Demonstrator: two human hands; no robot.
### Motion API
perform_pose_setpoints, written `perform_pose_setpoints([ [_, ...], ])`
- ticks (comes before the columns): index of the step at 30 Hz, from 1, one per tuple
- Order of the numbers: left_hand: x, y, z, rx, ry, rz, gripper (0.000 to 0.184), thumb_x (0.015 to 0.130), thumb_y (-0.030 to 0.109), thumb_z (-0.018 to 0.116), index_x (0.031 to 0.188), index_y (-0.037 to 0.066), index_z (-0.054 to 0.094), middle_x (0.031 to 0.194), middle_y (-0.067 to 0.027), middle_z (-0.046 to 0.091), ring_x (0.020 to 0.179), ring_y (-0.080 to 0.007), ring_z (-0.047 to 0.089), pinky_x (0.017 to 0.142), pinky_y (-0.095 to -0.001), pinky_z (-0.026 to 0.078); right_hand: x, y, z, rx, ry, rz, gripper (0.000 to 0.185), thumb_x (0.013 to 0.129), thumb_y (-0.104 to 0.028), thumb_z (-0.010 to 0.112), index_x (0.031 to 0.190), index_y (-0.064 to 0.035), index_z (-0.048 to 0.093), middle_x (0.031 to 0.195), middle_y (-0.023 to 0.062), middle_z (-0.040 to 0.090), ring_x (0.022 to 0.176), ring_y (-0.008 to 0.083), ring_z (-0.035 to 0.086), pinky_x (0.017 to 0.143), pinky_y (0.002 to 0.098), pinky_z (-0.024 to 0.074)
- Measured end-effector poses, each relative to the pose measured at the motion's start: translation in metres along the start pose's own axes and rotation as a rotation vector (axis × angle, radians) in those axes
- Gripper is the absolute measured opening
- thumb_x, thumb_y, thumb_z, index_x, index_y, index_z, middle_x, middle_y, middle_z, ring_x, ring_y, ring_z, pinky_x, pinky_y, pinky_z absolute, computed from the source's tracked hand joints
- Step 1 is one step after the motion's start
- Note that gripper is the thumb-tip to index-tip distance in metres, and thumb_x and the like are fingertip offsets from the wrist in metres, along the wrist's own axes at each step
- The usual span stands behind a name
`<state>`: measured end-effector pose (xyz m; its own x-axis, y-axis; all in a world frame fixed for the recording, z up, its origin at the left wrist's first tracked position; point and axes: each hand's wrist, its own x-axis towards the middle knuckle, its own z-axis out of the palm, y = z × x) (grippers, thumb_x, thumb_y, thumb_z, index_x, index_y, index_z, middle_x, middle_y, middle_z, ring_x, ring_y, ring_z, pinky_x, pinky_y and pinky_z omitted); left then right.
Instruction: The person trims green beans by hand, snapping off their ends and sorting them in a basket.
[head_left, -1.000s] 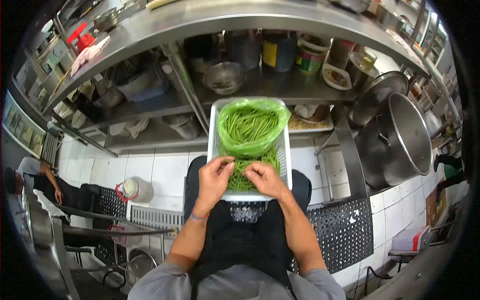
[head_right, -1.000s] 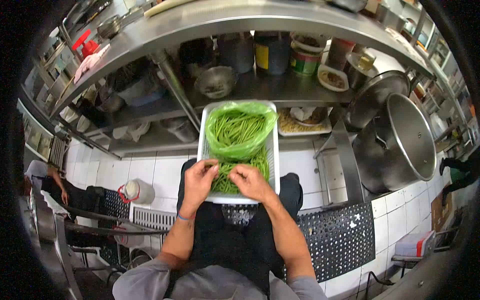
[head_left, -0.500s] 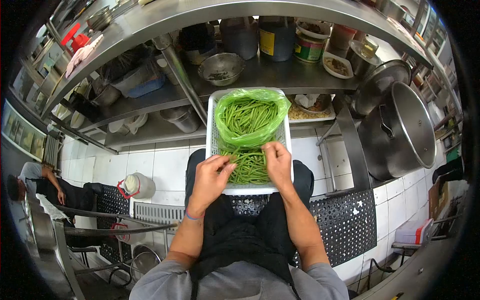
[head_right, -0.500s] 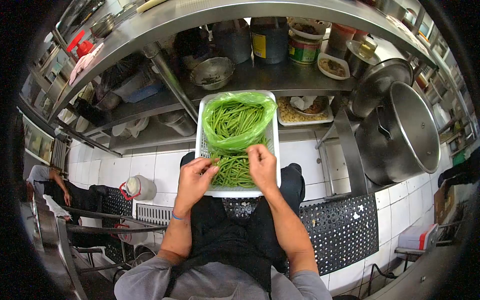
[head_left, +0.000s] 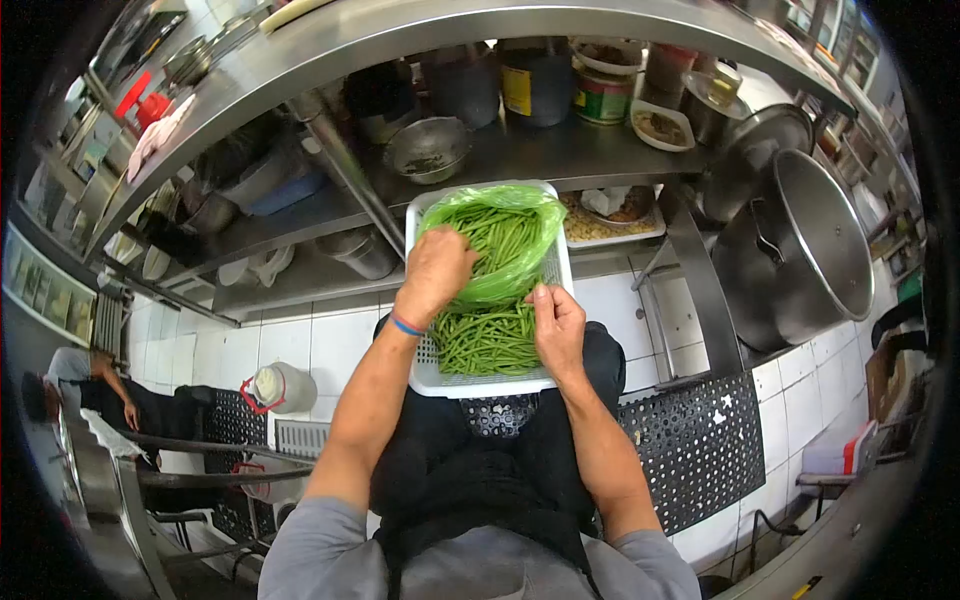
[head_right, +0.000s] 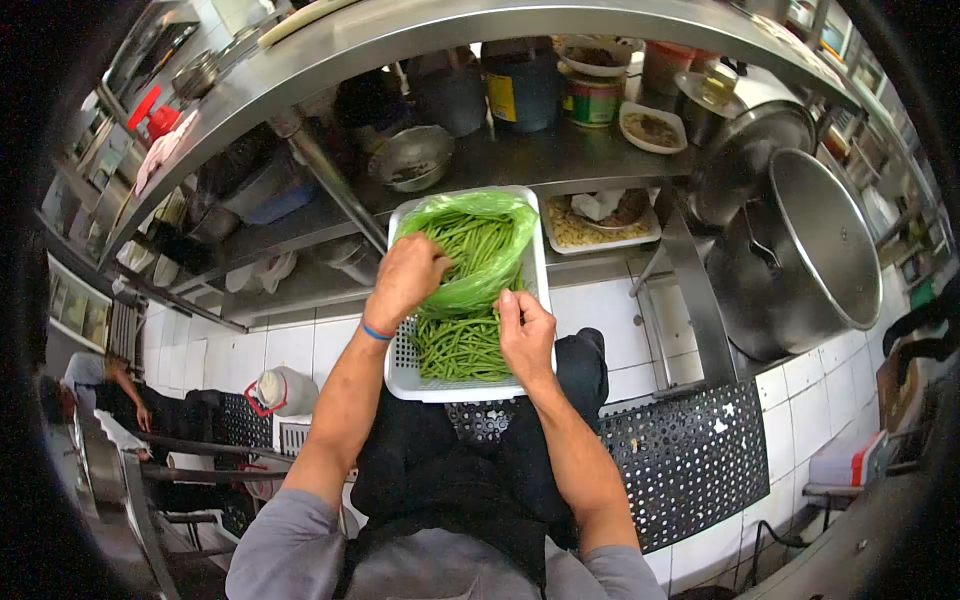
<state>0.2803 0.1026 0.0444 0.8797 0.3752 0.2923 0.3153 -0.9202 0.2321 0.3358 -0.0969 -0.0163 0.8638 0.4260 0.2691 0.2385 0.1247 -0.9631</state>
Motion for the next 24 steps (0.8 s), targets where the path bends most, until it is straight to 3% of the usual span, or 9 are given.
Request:
perform_pose_setpoints([
  [5, -0.026, -0.003, -0.048, -0.111, 0.178, 0.007, 0.014, 0.082, 0.012, 0.073, 0.087, 0.000, 0.076, 0.084, -0.0202, 0.068, 0.082, -0.0364, 0.067, 0.076, -0.0448, 0.052, 0.000, 0.005, 0.002, 0.070, -0.023, -0.006, 0.030, 0.102, -0.020, 0.058, 0.084, 0.0034, 0.066, 0.064, 0.0007, 0.056, 0.061, 0.0065, 0.046, 0.053, 0.0266, 0.0379],
  [9, -0.067, -0.001, -0.097, -0.134, 0.179, 0.029, 0.010, 0.083, 0.007, 0.073, 0.089, 0.000, 0.075, 0.076, -0.0162, 0.065, 0.071, -0.0317, 0.063, 0.066, -0.0401, 0.048, -0.001, 0.000, 0.005, -0.019, -0.031, -0.128, 0.023, 0.099, -0.016, 0.063, 0.088, 0.0036, 0.067, 0.065, 0.0040, 0.060, 0.057, 0.0084, 0.048, 0.054, 0.0295, 0.0427],
  [10, -0.078, 0.005, -0.104, -0.171, 0.149, 0.011, 0.009, 0.082, 0.006, 0.073, 0.089, 0.000, 0.075, 0.075, -0.0154, 0.064, 0.070, -0.0304, 0.062, 0.065, -0.0393, 0.047, -0.003, -0.003, 0.006, -0.038, -0.056, -0.155, 0.015, 0.095, -0.011, 0.066, 0.100, 0.0026, 0.068, 0.067, 0.0073, 0.060, 0.057, 0.0117, 0.052, 0.055, 0.0307, 0.0457],
  [13, -0.106, 0.016, -0.113, -0.271, 0.065, -0.035, 0.010, 0.081, 0.004, 0.074, 0.090, 0.000, 0.075, 0.073, -0.0131, 0.063, 0.068, -0.0267, 0.060, 0.063, -0.0372, 0.046, -0.007, -0.025, 0.003, -0.179, -0.197, -0.209, 0.023, 0.092, -0.007, 0.067, 0.114, 0.0005, 0.066, 0.071, 0.0105, 0.060, 0.058, 0.0157, 0.055, 0.056, 0.0307, 0.0472],
  [14, -0.113, 0.019, -0.111, -0.298, 0.041, -0.041, 0.010, 0.081, 0.004, 0.074, 0.090, 0.000, 0.075, 0.073, -0.0126, 0.063, 0.068, -0.0256, 0.060, 0.063, -0.0365, 0.046, -0.007, -0.026, 0.004, -0.212, -0.220, -0.310, 0.038, 0.088, -0.003, 0.068, 0.126, -0.0017, 0.062, 0.074, 0.0133, 0.060, 0.058, 0.0215, 0.056, 0.056, 0.0322, 0.0475],
  [17, -0.121, 0.024, -0.103, -0.400, 0.005, -0.072, 0.009, 0.082, 0.003, 0.075, 0.090, 0.000, 0.075, 0.073, -0.0112, 0.063, 0.068, -0.0238, 0.060, 0.063, -0.0351, 0.046, -0.004, -0.004, 0.011, -0.172, -0.274, -0.535, 0.041, 0.087, -0.001, 0.067, 0.128, -0.0018, 0.061, 0.079, 0.0153, 0.063, 0.059, 0.0252, 0.058, 0.058, 0.0365, 0.0487],
  [20, -0.122, 0.019, -0.090, -0.410, 0.055, -0.092, 0.008, 0.084, 0.003, 0.073, 0.091, 0.000, 0.075, 0.073, -0.0112, 0.063, 0.067, -0.0246, 0.060, 0.062, -0.0356, 0.046, -0.002, 0.004, 0.009, -0.290, -0.285, -0.674, 0.042, 0.089, -0.001, 0.066, 0.130, -0.0022, 0.059, 0.075, 0.0133, 0.057, 0.059, 0.0231, 0.054, 0.057, 0.0360, 0.0450],
  [23, -0.123, 0.010, -0.083, -0.351, 0.109, -0.083, 0.008, 0.084, 0.003, 0.073, 0.091, 0.000, 0.075, 0.073, -0.0116, 0.063, 0.067, -0.0251, 0.060, 0.062, -0.0361, 0.046, -0.013, -0.025, 0.005, -0.275, -0.330, -0.206, 0.032, 0.087, 0.001, 0.066, 0.119, -0.0021, 0.065, 0.084, 0.0159, 0.064, 0.072, 0.0307, 0.065, 0.065, 0.0412, 0.0520],
  [24, -0.124, 0.009, -0.083, -0.357, 0.099, -0.086, 0.008, 0.084, 0.003, 0.073, 0.091, 0.000, 0.075, 0.074, -0.0118, 0.063, 0.067, -0.0252, 0.060, 0.062, -0.0362, 0.046, -0.012, -0.027, 0.007, -0.271, -0.316, -0.259, 0.029, 0.087, 0.000, 0.067, 0.116, -0.0017, 0.066, 0.083, 0.0155, 0.064, 0.073, 0.0313, 0.065, 0.065, 0.0412, 0.0519],
])
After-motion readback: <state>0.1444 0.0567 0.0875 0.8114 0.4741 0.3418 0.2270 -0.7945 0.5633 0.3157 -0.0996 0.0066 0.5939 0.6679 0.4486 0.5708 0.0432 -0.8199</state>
